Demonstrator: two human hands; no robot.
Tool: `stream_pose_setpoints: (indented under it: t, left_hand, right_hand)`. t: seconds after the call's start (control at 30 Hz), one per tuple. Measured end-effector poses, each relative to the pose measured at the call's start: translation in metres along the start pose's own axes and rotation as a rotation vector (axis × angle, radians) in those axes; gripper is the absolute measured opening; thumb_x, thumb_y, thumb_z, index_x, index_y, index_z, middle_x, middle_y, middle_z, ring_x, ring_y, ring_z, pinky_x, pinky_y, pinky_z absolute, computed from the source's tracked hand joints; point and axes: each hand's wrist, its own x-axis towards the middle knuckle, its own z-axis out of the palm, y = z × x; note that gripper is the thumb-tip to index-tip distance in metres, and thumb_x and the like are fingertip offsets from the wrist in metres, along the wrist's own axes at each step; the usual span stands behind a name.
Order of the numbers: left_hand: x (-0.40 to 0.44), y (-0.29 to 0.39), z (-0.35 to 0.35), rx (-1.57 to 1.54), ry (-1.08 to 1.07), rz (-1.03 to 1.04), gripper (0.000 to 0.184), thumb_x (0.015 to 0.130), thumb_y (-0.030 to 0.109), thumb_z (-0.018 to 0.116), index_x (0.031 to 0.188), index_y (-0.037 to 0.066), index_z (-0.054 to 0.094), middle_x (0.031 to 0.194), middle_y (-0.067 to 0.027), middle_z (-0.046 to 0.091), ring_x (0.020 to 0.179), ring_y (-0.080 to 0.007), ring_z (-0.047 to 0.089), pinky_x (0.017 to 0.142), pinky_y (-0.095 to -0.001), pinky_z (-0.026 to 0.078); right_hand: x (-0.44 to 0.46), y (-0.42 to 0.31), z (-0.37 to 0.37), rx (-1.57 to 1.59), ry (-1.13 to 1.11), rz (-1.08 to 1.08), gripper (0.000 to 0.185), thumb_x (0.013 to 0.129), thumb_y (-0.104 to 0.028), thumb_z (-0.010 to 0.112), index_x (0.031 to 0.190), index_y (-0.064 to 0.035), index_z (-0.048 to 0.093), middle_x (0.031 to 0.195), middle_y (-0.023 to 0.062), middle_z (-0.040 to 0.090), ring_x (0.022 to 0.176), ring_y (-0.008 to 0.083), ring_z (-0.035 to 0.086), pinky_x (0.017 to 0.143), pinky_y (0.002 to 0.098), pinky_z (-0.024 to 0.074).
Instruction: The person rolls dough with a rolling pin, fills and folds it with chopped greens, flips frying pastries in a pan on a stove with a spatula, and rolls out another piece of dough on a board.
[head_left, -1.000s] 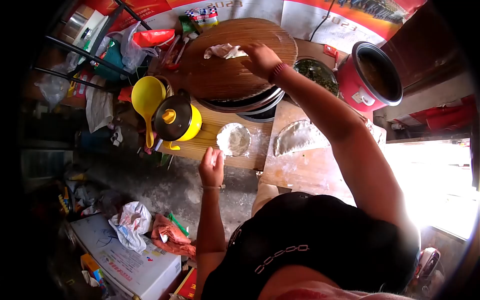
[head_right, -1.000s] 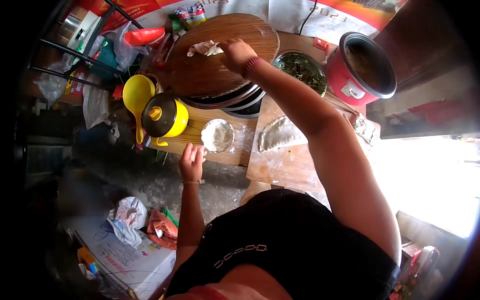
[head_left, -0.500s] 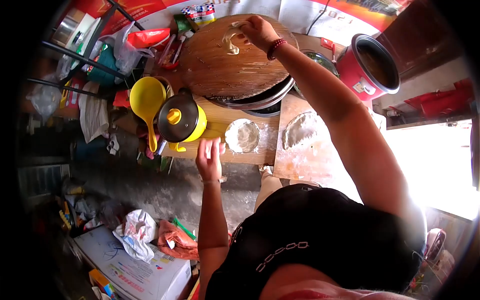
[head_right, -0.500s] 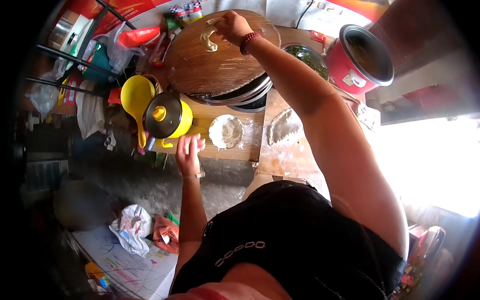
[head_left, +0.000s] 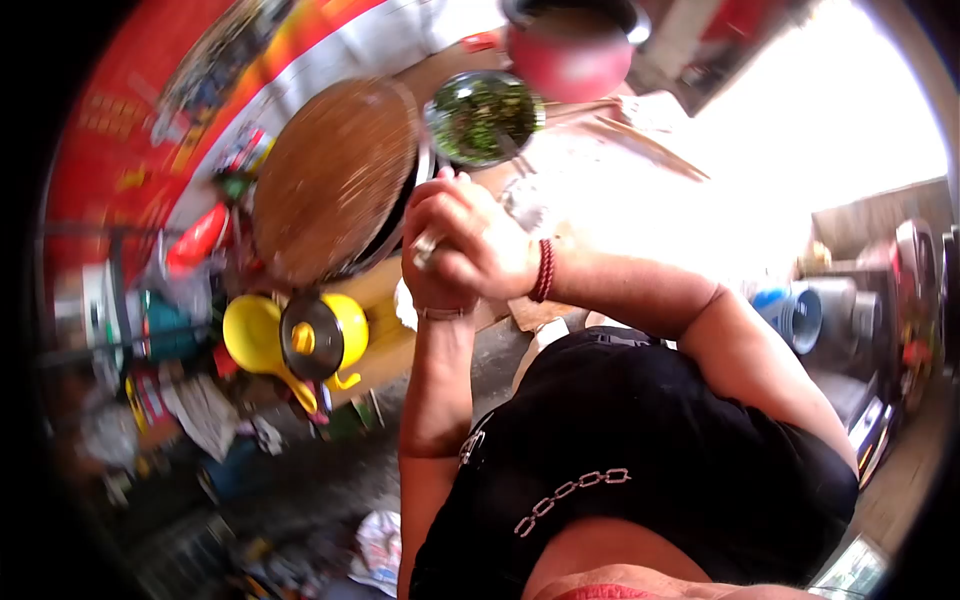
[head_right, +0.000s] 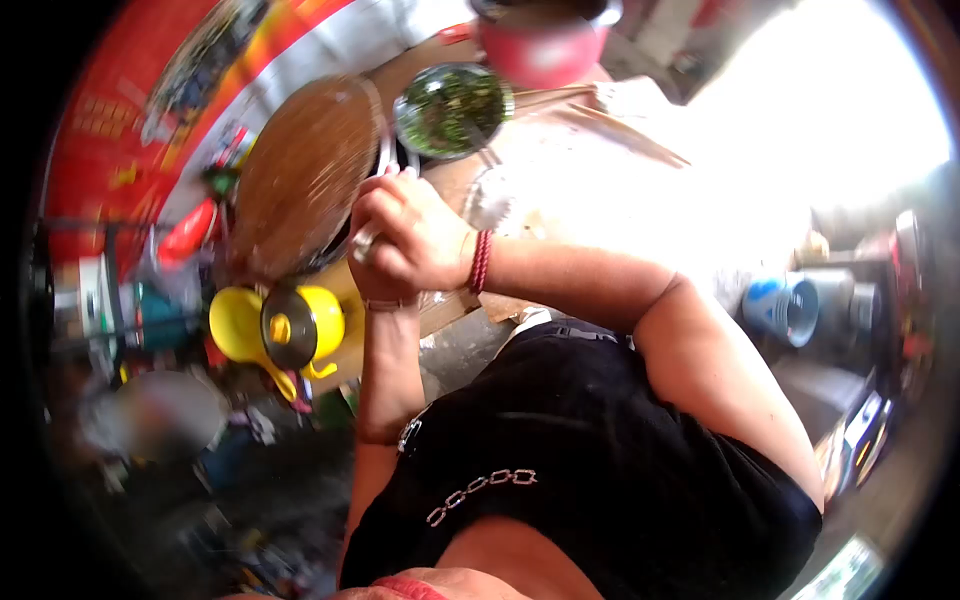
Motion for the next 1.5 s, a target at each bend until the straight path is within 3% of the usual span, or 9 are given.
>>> stream_pose_setpoints:
  t: [0.17,0.33,0.6,0.83,0.93,1.0,1.27,1.43,1.5]
  left_hand:
    - [-0.017,-0.038,0.055,-0.086,0.020,-0.189,0.047,0.102,0.032,0.036,0.142,0.007,0.037,0.144,-0.0079,0.043,0.133,-0.0203,0.041,0.113,-0.0396,0.030]
    - [-0.046,-0.046,0.116,-0.287,-0.008,-0.353,0.059,0.100,0.044,0.038,0.141,0.002,0.039,0.140,-0.0093,0.046,0.130,-0.0220,0.043,0.110,-0.0397,0.034]
    - [-0.052,-0.135,0.217,0.158,-0.295,-0.346,0.075,0.095,0.056,0.030,0.146,0.001,0.030,0.152,-0.0152,0.032,0.141,-0.0260,0.028,0.117,-0.0406,0.020]
    - [-0.097,-0.188,0.346,0.275,-0.605,-0.316,0.066,0.097,0.047,0.032,0.147,0.003,0.029,0.153,-0.0149,0.029,0.141,-0.0262,0.029,0.117,-0.0390,0.020]
    - [-0.116,-0.210,0.378,0.220,-0.703,-0.360,0.063,0.097,0.042,0.032,0.147,0.004,0.029,0.154,-0.0148,0.027,0.140,-0.0263,0.029,0.117,-0.0383,0.021]
    - [-0.128,-0.227,0.397,0.178,-0.768,-0.387,0.061,0.098,0.040,0.033,0.148,0.005,0.029,0.154,-0.0147,0.026,0.140,-0.0264,0.029,0.117,-0.0379,0.021]
    - [-0.157,-0.225,0.438,-0.153,-0.860,-0.879,0.061,0.100,0.043,0.027,0.149,0.007,0.026,0.155,-0.0161,0.025,0.143,-0.0286,0.024,0.118,-0.0442,0.020]
    - [-0.167,-0.271,0.473,-0.268,-1.332,-0.961,0.062,0.101,0.045,0.026,0.149,0.005,0.025,0.152,-0.0197,0.028,0.142,-0.0289,0.026,0.116,-0.0472,0.024]
    - [-0.161,-0.314,0.473,-0.440,-1.432,-1.130,0.061,0.101,0.041,0.029,0.148,0.003,0.025,0.150,-0.0196,0.031,0.140,-0.0282,0.029,0.115,-0.0450,0.025]
  right_hand:
    - [-0.029,-0.007,-0.024,-0.051,0.127,0.014,0.050,0.076,-0.024,0.070,0.122,-0.0068,0.058,0.122,0.0153,0.057,0.116,0.0337,0.052,0.105,0.0483,0.0346]
    - [-0.081,0.014,-0.088,-0.217,0.277,-0.018,0.039,0.092,-0.016,0.045,0.128,-0.0062,0.054,0.133,0.0167,0.052,0.121,0.0342,0.052,0.108,0.0481,0.0329]
    - [-0.158,-0.095,-0.164,-0.373,0.457,-0.039,0.052,0.080,-0.029,0.066,0.129,-0.0125,0.056,0.133,0.0167,0.050,0.130,0.0370,0.041,0.108,0.0510,0.0301]
    - [-0.256,-0.147,-0.250,-0.623,0.880,-0.041,0.042,0.080,-0.017,0.054,0.122,-0.0112,0.060,0.132,0.0211,0.049,0.127,0.0380,0.043,0.105,0.0510,0.0330]
    - [-0.216,-0.184,-0.239,-0.953,1.401,0.407,0.054,0.087,-0.045,0.055,0.129,-0.0106,0.055,0.147,0.0176,0.038,0.137,0.0351,0.032,0.115,0.0489,0.0211]
    - [-0.274,-0.210,-0.267,-0.999,0.982,0.154,0.057,0.085,-0.049,0.058,0.132,-0.0171,0.055,0.150,0.0167,0.035,0.144,0.0340,0.023,0.118,0.0485,0.0137]
    - [-0.323,-0.211,-0.313,-1.143,1.047,0.179,0.049,0.091,-0.033,0.049,0.136,-0.0139,0.050,0.146,0.0215,0.038,0.136,0.0368,0.035,0.112,0.0526,0.0255]
    - [-0.315,-0.218,-0.328,-1.437,0.961,0.420,0.068,0.091,-0.067,0.031,0.141,-0.0235,0.046,0.148,0.0124,0.039,0.135,0.0375,0.036,0.115,0.0531,0.0204]
    - [-0.339,-0.239,-0.363,-1.277,1.099,0.514,0.060,0.091,-0.057,0.043,0.143,-0.0250,0.043,0.150,0.0126,0.035,0.138,0.0356,0.031,0.114,0.0523,0.0218]
